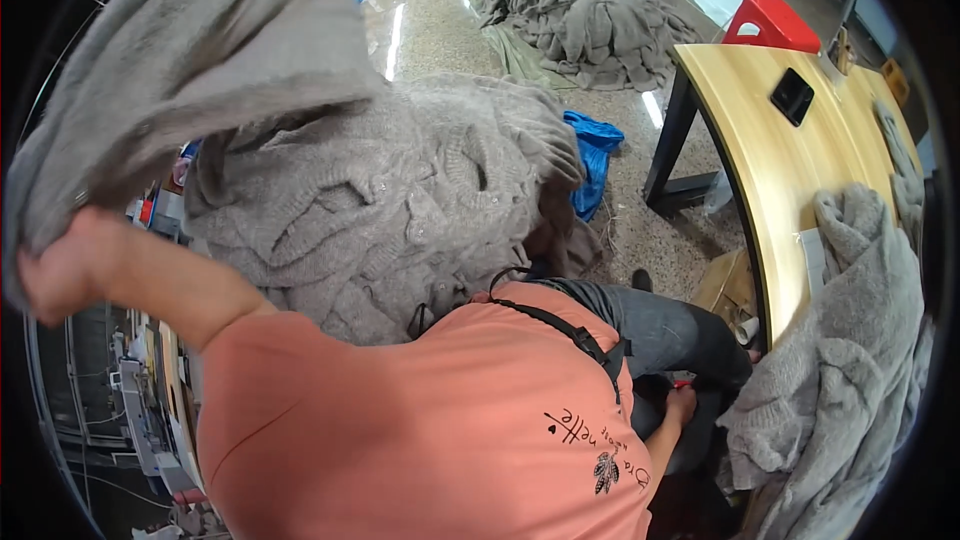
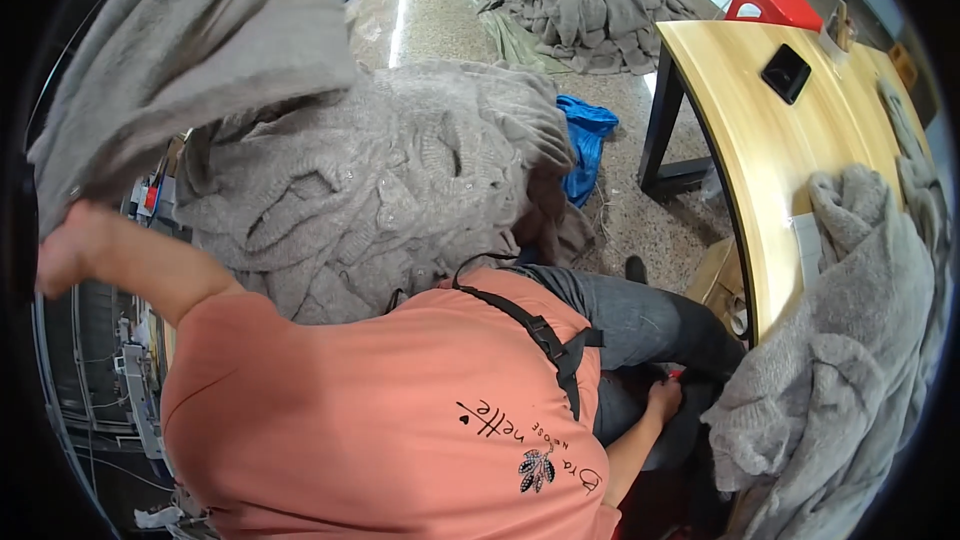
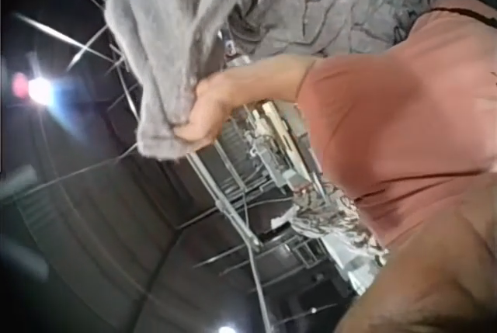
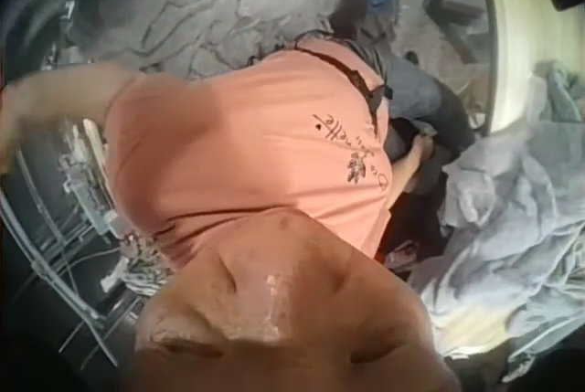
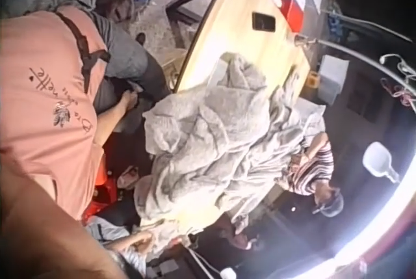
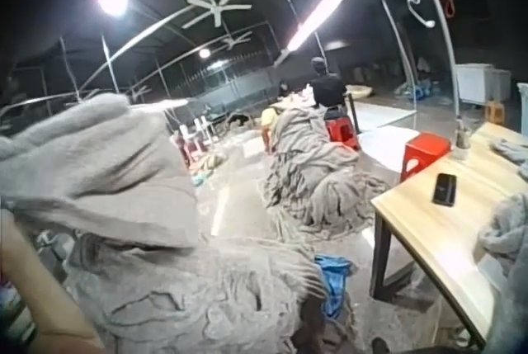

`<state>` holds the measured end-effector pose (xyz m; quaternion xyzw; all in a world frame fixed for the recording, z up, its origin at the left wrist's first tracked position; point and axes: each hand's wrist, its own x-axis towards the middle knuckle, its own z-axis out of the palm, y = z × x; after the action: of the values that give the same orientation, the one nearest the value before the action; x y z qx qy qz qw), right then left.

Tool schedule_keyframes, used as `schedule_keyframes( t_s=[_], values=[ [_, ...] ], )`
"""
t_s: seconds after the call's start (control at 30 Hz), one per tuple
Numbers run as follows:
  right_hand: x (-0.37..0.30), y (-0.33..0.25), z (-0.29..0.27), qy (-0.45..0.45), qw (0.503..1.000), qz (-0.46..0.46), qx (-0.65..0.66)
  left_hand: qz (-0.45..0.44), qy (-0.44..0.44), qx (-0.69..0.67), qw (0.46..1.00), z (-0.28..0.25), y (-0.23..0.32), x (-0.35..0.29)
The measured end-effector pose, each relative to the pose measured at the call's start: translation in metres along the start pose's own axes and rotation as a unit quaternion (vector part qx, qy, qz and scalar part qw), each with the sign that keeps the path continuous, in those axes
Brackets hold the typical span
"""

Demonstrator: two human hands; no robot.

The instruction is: Inspecting grey knitted garments for quality control and removing loose threads.

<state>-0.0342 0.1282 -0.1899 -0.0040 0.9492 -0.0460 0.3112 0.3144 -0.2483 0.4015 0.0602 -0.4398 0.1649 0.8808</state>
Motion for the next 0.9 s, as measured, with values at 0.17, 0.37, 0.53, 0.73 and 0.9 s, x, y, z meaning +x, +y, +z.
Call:
schedule_keyframes(
  t_s=[0.17,0.37,0.53,0.73,0.9],
  values=[
    [0.001,0.014,0.012,0.068,0.994,-0.050,0.075,0.140,0.020,0.189,0.972,-0.019,-0.027,-0.094],
    [0.002,0.031,0.021,0.085,0.985,-0.085,0.121,0.212,-0.323,0.152,0.910,0.027,-0.041,-0.154],
    [-0.008,0.024,0.009,0.107,0.964,-0.100,0.219,0.156,-0.537,0.490,0.668,-0.016,-0.148,-0.226],
    [-0.005,0.031,0.024,0.119,0.970,-0.103,0.185,-0.248,-0.616,0.702,0.256,-0.149,-0.283,-0.147],
    [-0.013,0.038,0.022,0.117,0.968,-0.098,0.199,-0.158,-0.555,0.738,0.351,-0.219,-0.243,-0.239]
  ],
)
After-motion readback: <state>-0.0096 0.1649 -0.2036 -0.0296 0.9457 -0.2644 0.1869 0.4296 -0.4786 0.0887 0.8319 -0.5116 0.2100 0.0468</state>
